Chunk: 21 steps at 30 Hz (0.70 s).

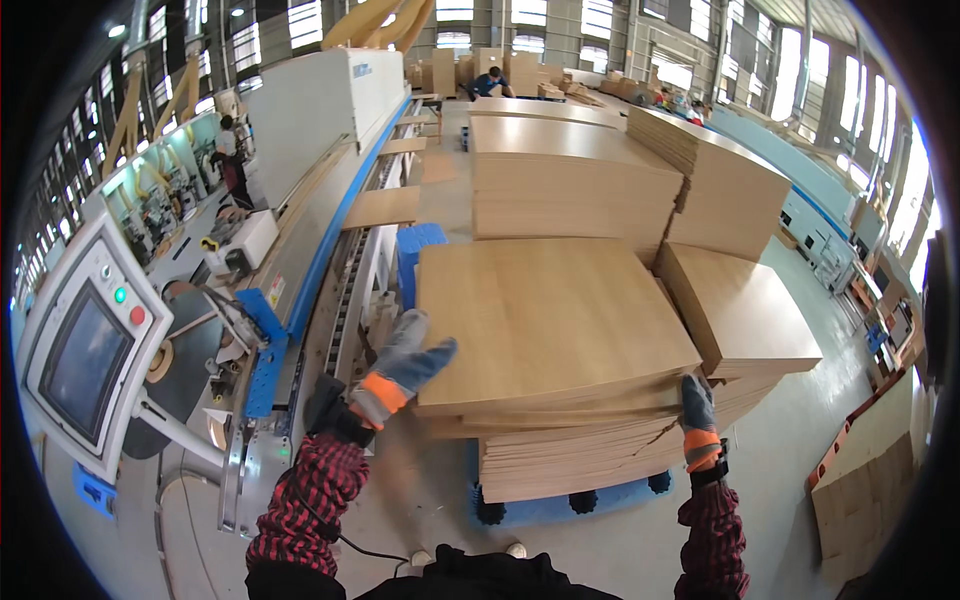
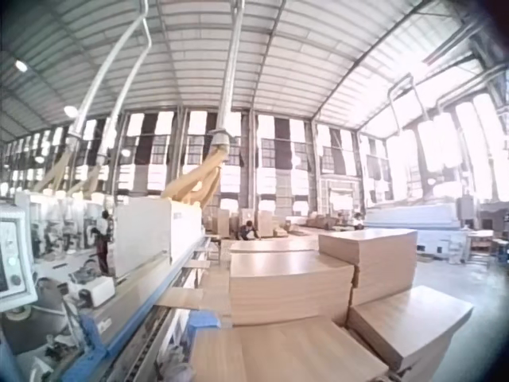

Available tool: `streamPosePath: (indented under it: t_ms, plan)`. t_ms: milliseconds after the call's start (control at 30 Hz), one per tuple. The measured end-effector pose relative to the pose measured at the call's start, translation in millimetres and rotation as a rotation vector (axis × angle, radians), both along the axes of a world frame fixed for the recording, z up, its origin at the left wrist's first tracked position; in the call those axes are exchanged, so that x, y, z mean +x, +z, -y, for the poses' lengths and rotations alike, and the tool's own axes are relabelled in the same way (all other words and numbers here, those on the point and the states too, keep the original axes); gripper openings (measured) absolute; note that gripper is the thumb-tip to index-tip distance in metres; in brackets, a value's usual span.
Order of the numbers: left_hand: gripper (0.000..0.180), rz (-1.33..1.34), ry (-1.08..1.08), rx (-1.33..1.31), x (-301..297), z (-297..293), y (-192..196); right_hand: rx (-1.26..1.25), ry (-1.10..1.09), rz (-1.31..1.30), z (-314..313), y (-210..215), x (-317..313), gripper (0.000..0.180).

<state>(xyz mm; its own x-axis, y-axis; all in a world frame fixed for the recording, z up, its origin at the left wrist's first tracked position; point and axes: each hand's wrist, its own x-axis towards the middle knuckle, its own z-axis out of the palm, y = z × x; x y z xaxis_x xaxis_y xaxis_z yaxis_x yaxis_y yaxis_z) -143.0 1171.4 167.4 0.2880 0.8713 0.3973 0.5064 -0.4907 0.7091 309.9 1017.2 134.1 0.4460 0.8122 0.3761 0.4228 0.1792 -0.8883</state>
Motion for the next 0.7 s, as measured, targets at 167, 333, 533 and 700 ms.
streamPosePath:
  t_ms: [167, 333, 533, 700]
  plan:
    - [0.073, 0.492, 0.012, -0.05, 8, -7, -36, -0.159, -0.416, 0.674, 11, 7, -11, 0.045]
    - [0.069, 0.975, -0.19, -0.545, 13, -8, -41, -0.144, -0.502, 0.928, -21, 61, -14, 0.039]
    - [0.05, 0.882, -0.162, -0.478, 3, 8, -26, -0.335, -0.442, 0.923, -73, 71, -33, 0.043]
    - [0.045, 0.748, -0.008, -0.407, -13, 19, -23, -0.446, -0.479, 0.986, -41, 71, -56, 0.048]
